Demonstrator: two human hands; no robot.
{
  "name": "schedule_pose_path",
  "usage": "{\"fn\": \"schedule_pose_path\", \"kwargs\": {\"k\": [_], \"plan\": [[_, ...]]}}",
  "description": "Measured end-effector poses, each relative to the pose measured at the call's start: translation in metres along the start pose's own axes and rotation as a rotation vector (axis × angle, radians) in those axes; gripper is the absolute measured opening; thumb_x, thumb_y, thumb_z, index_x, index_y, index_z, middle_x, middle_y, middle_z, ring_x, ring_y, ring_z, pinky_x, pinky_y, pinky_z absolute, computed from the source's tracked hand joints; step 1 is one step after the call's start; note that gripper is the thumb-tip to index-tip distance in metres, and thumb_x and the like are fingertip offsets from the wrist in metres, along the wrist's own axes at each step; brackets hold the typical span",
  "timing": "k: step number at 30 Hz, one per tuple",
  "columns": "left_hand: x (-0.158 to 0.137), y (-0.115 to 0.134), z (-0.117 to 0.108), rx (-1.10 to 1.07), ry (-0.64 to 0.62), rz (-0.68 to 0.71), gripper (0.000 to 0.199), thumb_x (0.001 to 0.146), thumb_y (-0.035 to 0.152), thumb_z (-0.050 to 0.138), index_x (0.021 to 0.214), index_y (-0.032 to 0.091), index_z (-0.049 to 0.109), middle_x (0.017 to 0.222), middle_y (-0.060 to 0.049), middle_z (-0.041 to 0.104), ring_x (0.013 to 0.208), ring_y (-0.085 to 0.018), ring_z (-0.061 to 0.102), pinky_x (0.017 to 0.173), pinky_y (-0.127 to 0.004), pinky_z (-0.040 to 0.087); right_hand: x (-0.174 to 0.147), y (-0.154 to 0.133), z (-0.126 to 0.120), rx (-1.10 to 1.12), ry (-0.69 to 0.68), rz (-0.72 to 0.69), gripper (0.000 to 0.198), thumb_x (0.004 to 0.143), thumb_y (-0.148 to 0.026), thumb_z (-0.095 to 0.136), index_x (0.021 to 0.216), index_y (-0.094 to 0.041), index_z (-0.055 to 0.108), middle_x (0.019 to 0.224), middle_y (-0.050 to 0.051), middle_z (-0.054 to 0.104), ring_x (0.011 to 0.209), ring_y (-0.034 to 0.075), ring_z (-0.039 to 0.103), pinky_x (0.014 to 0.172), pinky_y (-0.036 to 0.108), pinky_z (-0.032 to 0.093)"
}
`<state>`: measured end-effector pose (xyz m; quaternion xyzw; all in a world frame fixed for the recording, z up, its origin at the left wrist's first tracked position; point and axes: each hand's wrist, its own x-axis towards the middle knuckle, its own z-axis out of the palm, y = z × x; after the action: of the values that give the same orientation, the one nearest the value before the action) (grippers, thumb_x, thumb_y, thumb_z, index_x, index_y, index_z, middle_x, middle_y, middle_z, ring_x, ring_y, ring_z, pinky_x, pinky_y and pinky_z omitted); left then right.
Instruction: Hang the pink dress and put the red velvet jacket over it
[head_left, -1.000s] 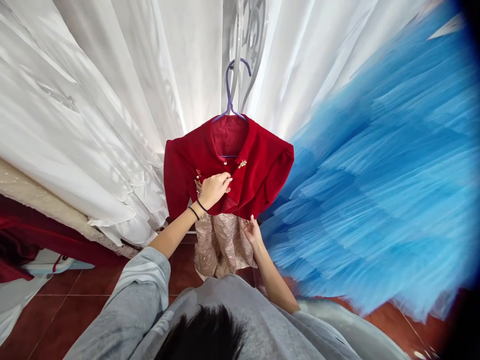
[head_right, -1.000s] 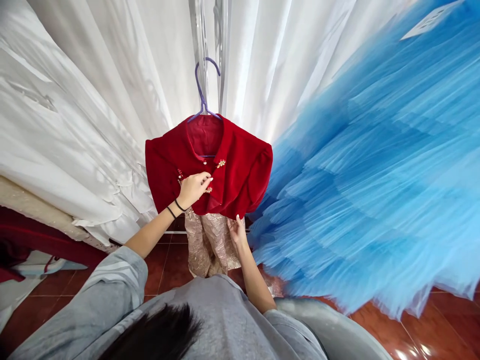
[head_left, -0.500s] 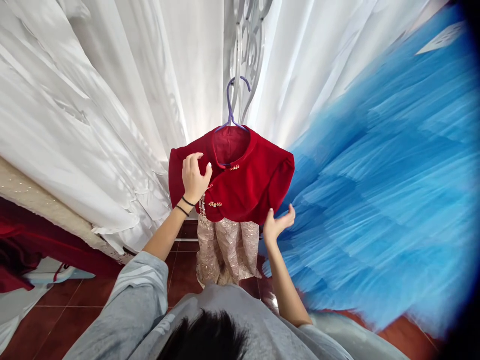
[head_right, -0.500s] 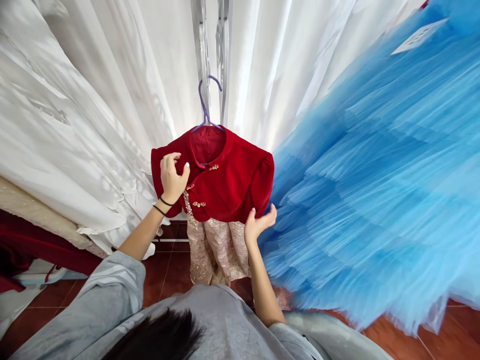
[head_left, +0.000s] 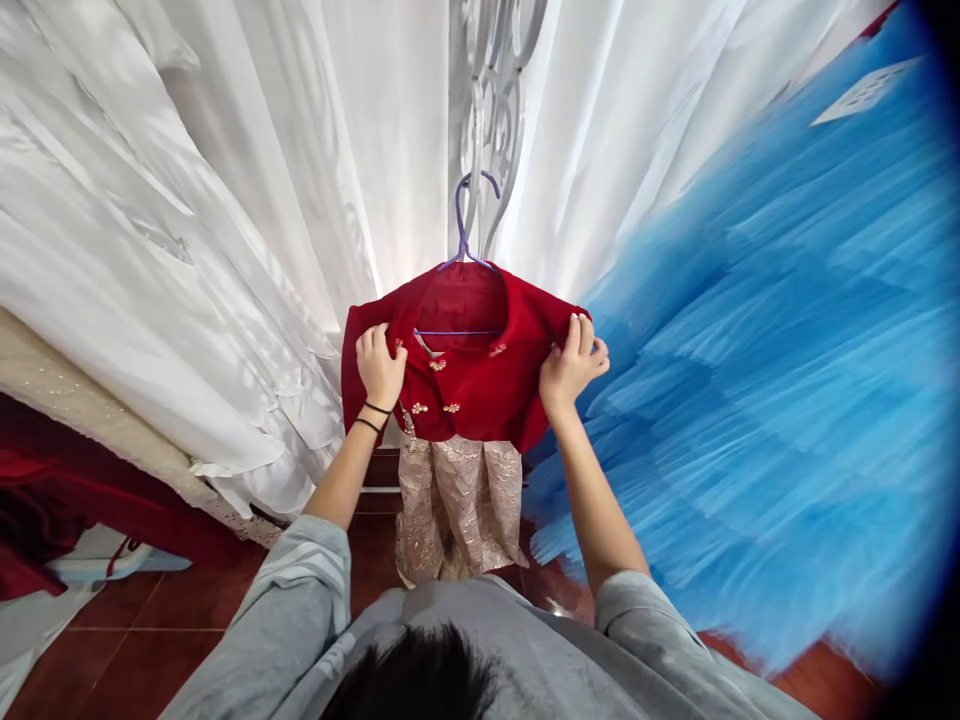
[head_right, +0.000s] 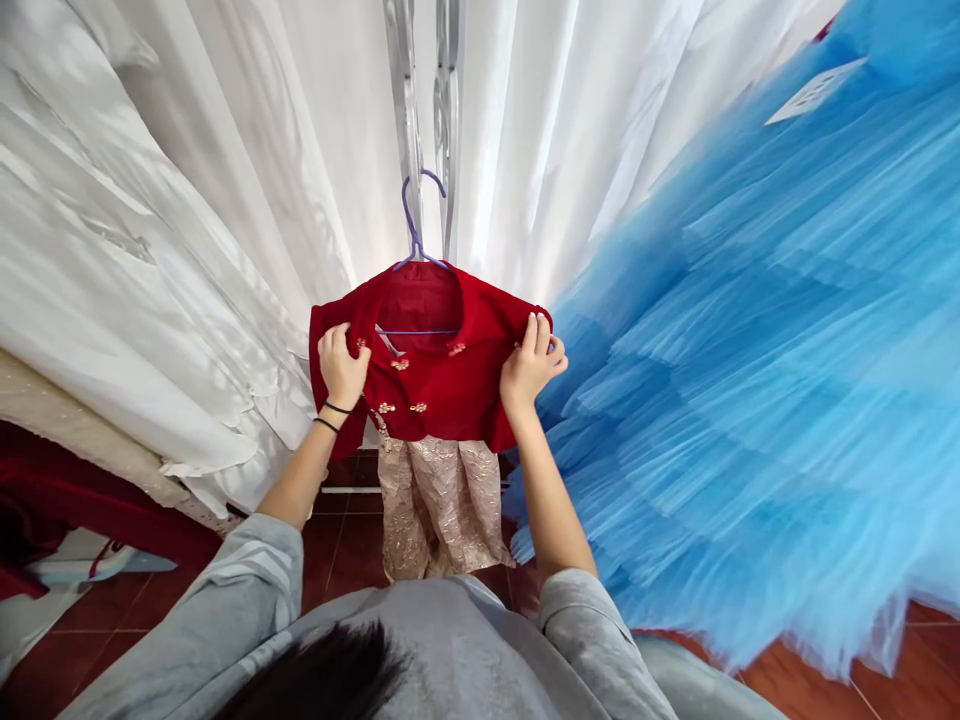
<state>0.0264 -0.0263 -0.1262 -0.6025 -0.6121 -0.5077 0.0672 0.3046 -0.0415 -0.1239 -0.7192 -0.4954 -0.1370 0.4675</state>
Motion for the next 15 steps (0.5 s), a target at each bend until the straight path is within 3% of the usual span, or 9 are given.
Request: {"fn": "schedule_pose_path", "kwargs": {"k": [3, 6, 10, 12, 15], "plan": [[0.015, -0.019, -0.026, 0.010, -0.015, 0.053, 0.040, 0.086, 0.014, 0.050, 0.123, 0.013, 0.063, 0.122, -0.017, 0.063, 0.120, -0.032, 0.057, 0.110, -0.044, 0.042, 0.019, 0.015, -0.005, 0.048, 0.044, -0.063, 0.060, 0.085, -0.012, 0.037, 0.142, -0.018, 0.053, 0.147, 0.014, 0.053, 0.122, 0.031, 0.049, 0.105, 0.052, 0.040], [0.039, -0.027, -0.056, 0.015, 0.061, 0.097, 0.044, 0.086, 0.008, 0.043, 0.124, 0.015, 0.064, 0.123, -0.015, 0.064, 0.121, -0.029, 0.058, 0.111, -0.041, 0.041, 0.044, 0.024, -0.007, 0.174, 0.054, -0.152, 0.055, 0.080, -0.007, 0.032, 0.122, -0.016, 0.067, 0.127, 0.014, 0.066, 0.112, 0.027, 0.058, 0.101, 0.046, 0.045], [0.087, -0.030, -0.076, 0.029, 0.104, 0.116, 0.041, 0.087, 0.008, 0.042, 0.118, 0.019, 0.067, 0.119, -0.014, 0.065, 0.122, -0.029, 0.057, 0.112, -0.042, 0.039, 0.105, 0.038, -0.014, 0.367, 0.137, -0.256, 0.045, 0.077, -0.008, 0.032, 0.099, -0.016, 0.071, 0.104, 0.011, 0.072, 0.102, 0.024, 0.064, 0.097, 0.042, 0.049], [0.110, -0.035, -0.070, -0.037, 0.024, 0.136, 0.038, 0.088, 0.010, 0.044, 0.116, 0.018, 0.068, 0.117, -0.014, 0.067, 0.121, -0.029, 0.058, 0.112, -0.043, 0.039, 0.138, 0.041, -0.013, 0.448, 0.109, -0.267, 0.039, 0.079, -0.009, 0.036, 0.092, -0.016, 0.071, 0.095, 0.009, 0.073, 0.095, 0.023, 0.066, 0.092, 0.040, 0.051], [0.129, -0.050, -0.046, -0.322, -0.252, 0.089, 0.029, 0.083, 0.015, 0.054, 0.106, 0.015, 0.071, 0.108, -0.011, 0.072, 0.110, -0.027, 0.064, 0.106, -0.041, 0.045, 0.155, 0.038, -0.003, 0.565, -0.100, -0.234, 0.027, 0.085, -0.015, 0.043, 0.080, -0.016, 0.070, 0.070, 0.004, 0.067, 0.072, 0.019, 0.064, 0.074, 0.035, 0.055]]}}
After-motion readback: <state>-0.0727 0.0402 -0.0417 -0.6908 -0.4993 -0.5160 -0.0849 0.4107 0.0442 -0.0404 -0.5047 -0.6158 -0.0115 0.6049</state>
